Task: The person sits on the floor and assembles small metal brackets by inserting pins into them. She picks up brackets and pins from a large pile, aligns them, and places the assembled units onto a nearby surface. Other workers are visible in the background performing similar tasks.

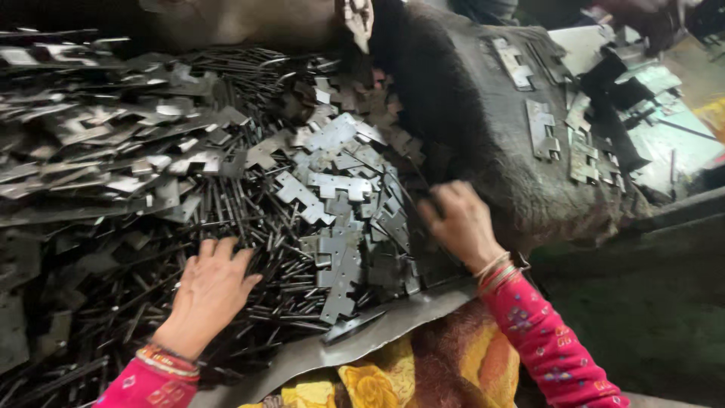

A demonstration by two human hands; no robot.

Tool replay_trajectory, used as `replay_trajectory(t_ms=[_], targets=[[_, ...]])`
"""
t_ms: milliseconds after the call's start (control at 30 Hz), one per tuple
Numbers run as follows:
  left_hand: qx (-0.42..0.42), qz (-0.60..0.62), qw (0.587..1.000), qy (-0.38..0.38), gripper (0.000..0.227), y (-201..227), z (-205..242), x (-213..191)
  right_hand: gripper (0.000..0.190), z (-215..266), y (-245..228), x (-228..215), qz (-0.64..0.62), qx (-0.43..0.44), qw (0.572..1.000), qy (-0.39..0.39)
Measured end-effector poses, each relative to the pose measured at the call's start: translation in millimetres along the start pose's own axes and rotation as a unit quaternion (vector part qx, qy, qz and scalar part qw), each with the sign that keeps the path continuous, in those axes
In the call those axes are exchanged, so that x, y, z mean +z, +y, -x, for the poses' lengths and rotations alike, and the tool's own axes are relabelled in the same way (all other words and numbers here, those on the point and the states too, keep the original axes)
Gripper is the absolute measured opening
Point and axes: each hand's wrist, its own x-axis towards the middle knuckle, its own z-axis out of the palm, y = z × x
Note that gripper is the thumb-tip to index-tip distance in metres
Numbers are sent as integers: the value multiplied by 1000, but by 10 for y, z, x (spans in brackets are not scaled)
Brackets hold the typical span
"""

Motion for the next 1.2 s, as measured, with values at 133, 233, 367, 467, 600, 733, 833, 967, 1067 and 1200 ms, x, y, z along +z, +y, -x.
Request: replay_trajectory(t_ms=[133, 233, 367, 467, 600, 733, 833, 967, 1067, 1200], targets=[[7, -3, 1000, -24, 40, 7, 30, -84, 67, 56, 140, 459, 136, 81, 971, -180], [14, 1, 999, -31, 37, 3, 38, -111, 68, 81, 696, 735, 98, 147, 914, -364], [9, -6, 999, -36, 36, 58, 34, -66, 62, 176, 1126, 944, 73, 155, 902, -397], [-2, 2, 999, -48, 37, 34, 11, -65, 57, 29, 979, 880, 49, 172, 910, -375], [-1, 47, 998, -27, 35, 4, 21, -15, 59, -40, 438, 454, 49, 246, 955, -161], [-31, 79, 996, -23, 32, -80, -3, -150, 50, -113, -240, 150, -57, 165, 983, -57], [-76, 81, 994, -3, 32, -254, 7, -454, 41, -162, -857, 181, -145, 149, 969, -130], [-145, 68, 981, 113, 33, -713, 135, -1020, 55, -375, -1793, 305, -185, -82, 972, -123], [-209, 92, 946, 231, 34, -1165, 304, -1376, 69, -813, -2483, 500, -94, -122, 974, -164], [-300, 155, 860, 383, 32, -1654, 656, -1654, 72, -1601, -3402, 1006, -49, -251, 966, -48]])
